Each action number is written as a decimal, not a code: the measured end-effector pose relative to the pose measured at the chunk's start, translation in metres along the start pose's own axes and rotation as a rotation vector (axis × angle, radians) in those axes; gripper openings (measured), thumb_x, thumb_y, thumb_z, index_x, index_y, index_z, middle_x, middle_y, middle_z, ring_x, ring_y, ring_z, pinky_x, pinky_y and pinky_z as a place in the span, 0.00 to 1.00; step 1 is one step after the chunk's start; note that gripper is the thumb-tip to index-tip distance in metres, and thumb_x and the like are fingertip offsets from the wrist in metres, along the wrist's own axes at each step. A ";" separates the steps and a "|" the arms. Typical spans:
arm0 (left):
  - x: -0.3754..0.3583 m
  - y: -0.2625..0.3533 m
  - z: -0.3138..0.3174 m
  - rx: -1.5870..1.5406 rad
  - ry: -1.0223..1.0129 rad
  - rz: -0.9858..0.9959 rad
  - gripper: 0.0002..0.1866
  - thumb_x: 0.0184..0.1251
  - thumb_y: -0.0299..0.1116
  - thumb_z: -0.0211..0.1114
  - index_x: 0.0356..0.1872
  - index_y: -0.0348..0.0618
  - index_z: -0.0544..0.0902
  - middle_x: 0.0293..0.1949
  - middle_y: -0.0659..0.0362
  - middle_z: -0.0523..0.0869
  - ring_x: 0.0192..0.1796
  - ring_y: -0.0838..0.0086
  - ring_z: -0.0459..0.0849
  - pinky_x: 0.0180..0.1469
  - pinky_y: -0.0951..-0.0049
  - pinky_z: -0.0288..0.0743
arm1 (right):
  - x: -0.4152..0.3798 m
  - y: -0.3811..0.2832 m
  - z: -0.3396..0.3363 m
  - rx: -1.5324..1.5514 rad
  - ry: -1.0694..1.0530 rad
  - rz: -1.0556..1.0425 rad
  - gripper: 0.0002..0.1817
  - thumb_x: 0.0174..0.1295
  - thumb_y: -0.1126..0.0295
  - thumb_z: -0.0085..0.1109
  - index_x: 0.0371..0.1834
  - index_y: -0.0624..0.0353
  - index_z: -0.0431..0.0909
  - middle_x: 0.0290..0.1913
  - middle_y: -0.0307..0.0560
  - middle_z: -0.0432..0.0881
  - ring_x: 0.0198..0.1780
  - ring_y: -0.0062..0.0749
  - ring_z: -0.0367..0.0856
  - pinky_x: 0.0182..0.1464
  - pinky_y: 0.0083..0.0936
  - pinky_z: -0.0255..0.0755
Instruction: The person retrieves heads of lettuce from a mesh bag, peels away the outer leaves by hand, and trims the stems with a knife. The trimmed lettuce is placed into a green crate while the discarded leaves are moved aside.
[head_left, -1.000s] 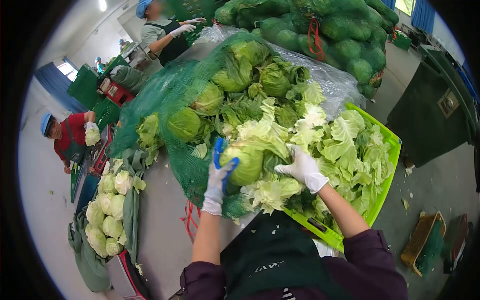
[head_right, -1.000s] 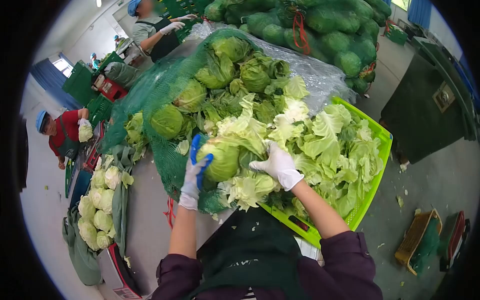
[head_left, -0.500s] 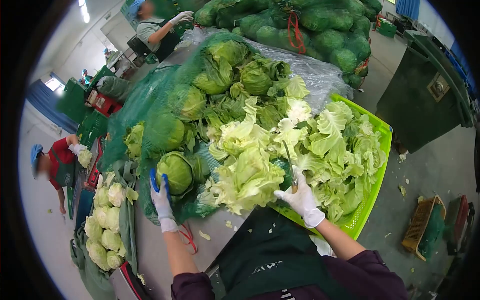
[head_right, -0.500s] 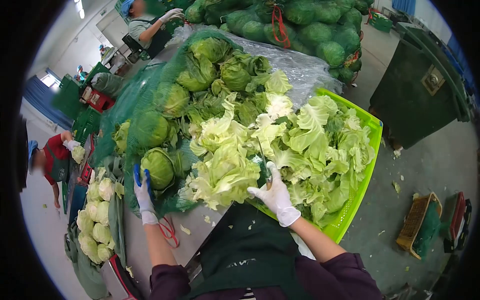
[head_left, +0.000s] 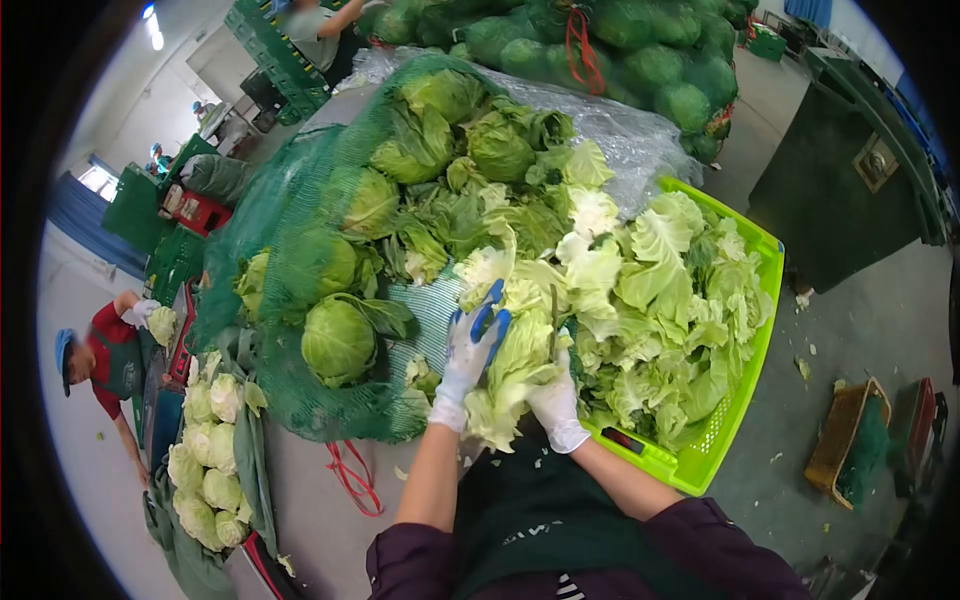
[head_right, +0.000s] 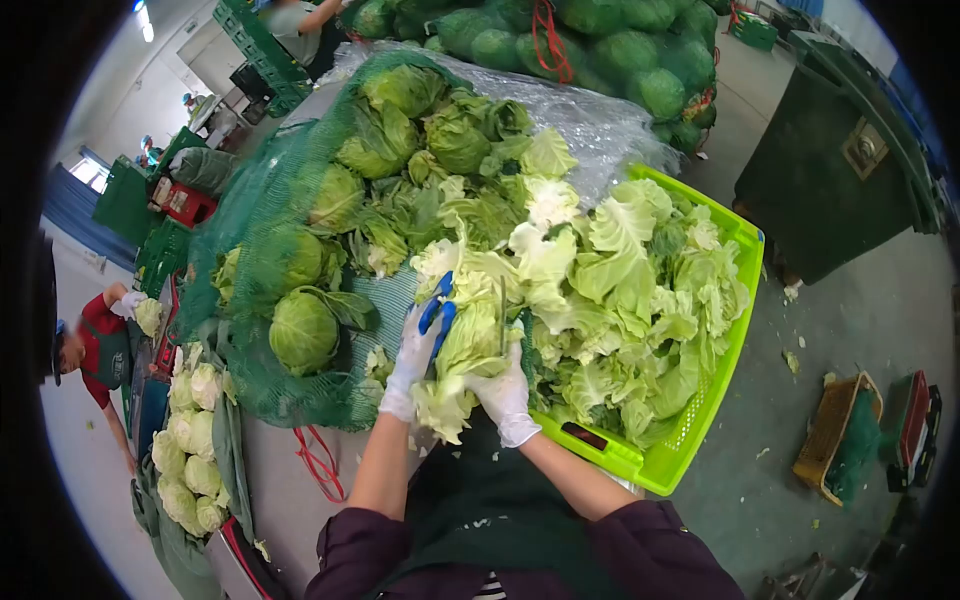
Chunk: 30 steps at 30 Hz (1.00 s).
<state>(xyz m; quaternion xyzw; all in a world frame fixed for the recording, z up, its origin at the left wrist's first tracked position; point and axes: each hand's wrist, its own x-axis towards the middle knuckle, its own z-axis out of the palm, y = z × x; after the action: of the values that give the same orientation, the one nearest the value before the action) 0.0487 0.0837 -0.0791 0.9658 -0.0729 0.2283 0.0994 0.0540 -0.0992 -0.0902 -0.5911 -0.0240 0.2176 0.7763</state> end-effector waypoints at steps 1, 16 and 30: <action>-0.006 0.018 -0.006 -0.016 -0.010 0.002 0.24 0.68 0.41 0.59 0.64 0.51 0.72 0.65 0.51 0.70 0.63 0.58 0.71 0.67 0.60 0.61 | -0.006 -0.003 0.001 -0.004 0.015 0.010 0.52 0.46 0.73 0.74 0.71 0.64 0.47 0.51 0.52 0.80 0.48 0.32 0.81 0.52 0.25 0.74; 0.097 0.251 0.037 -0.565 -0.328 -0.201 0.28 0.60 0.48 0.63 0.63 0.60 0.73 0.67 0.44 0.65 0.63 0.39 0.68 0.68 0.49 0.57 | -0.058 -0.065 -0.276 -0.230 0.205 -0.171 0.30 0.58 0.77 0.61 0.65 0.61 0.63 0.55 0.46 0.78 0.52 0.30 0.79 0.53 0.28 0.75; 0.114 0.185 -0.008 -0.238 -0.031 -0.041 0.28 0.59 0.47 0.63 0.62 0.58 0.74 0.60 0.48 0.73 0.62 0.48 0.69 0.63 0.48 0.60 | 0.036 -0.181 -0.163 -1.017 0.513 -0.334 0.38 0.55 0.55 0.67 0.66 0.61 0.63 0.54 0.60 0.78 0.51 0.48 0.80 0.52 0.33 0.73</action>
<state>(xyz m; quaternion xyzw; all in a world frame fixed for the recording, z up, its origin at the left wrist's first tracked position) 0.1116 -0.1047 0.0088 0.9518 -0.0812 0.2010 0.2168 0.1911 -0.2712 0.0211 -0.9109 -0.0294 -0.0963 0.4002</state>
